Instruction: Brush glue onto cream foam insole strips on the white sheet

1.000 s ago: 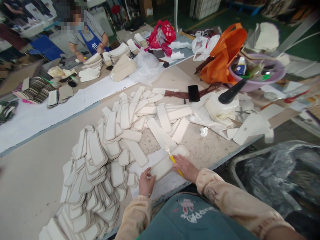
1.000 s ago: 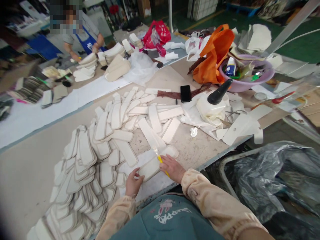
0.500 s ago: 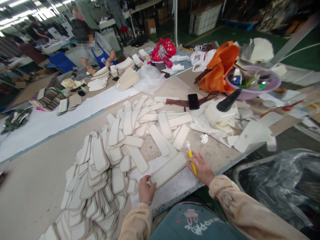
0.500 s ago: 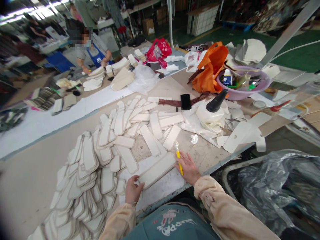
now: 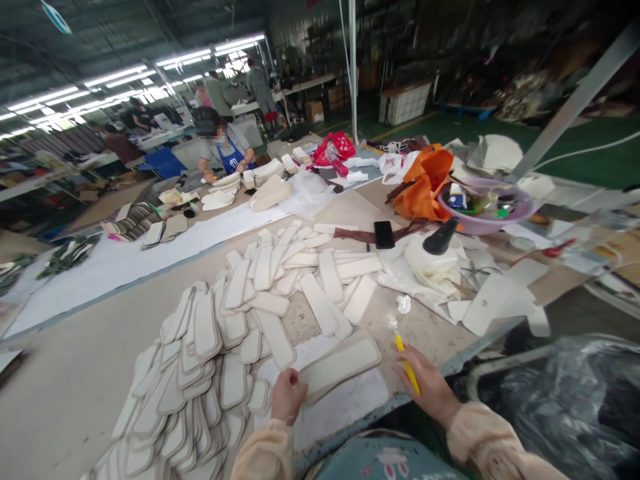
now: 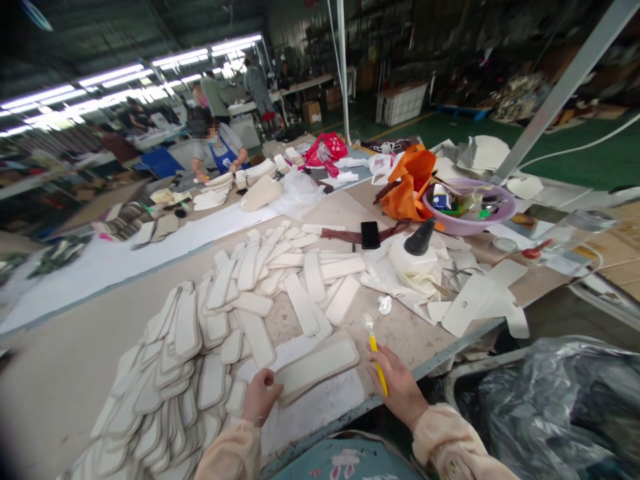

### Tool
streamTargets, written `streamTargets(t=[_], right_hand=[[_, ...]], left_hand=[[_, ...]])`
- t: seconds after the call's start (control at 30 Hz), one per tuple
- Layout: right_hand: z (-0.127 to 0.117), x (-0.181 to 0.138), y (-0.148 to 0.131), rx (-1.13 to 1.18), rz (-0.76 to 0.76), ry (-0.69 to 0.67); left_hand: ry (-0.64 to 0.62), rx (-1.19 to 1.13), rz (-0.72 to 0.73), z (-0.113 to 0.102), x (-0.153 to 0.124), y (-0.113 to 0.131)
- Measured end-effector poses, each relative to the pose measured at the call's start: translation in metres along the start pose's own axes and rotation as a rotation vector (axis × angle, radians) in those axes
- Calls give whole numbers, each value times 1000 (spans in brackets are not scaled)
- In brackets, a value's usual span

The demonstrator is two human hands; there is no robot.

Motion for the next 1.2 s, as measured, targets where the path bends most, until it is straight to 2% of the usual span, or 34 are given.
streamTargets(t=[0.07, 0.2, 0.3, 0.37, 0.47, 0.63, 0.73, 0.83, 0.9, 1.0, 1.13, 1.2], right_hand=[[-9, 2, -2, 22, 3, 8], [-17, 5, -2, 58, 20, 36], [-18, 8, -2, 94, 33, 40], [-20, 13, -8, 143, 55, 47], [-28, 29, -26, 270, 118, 60], [-37, 82, -70, 590, 268, 74], [-41, 115, -100, 808, 308, 84], [-43, 136, -119, 924, 361, 117], [-44, 142, -125, 921, 401, 167], [-45, 145, -128, 893, 450, 247], [-44, 147, -131, 874, 479, 306], [-44, 148, -132, 852, 480, 323]], left_hand=[[35, -29, 38, -8, 0, 5], [33, -11, 14, -14, 1, 8], [49, -169, 39, -23, 2, 25], [44, -358, 65, -37, 1, 46], [6, -643, 108, -71, -4, 93], [-10, -850, 199, -141, -10, 177], [-2, -973, 216, -169, -12, 208], [71, -1188, 220, -190, -11, 224], [103, -1346, 198, -196, -10, 229], [86, -1519, 125, -194, -14, 234], [-128, -1598, 46, -172, -27, 247], [-195, -1611, 20, -163, -33, 250]])
Point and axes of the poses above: each hand's wrist, its own x-axis towards the middle knuckle, its own z-axis out of the palm, y = z × x, the point moved 8 cm from there along x, towards the middle knuckle, and after that the axes turned 12 degrees about y, right-handed, at the moved point
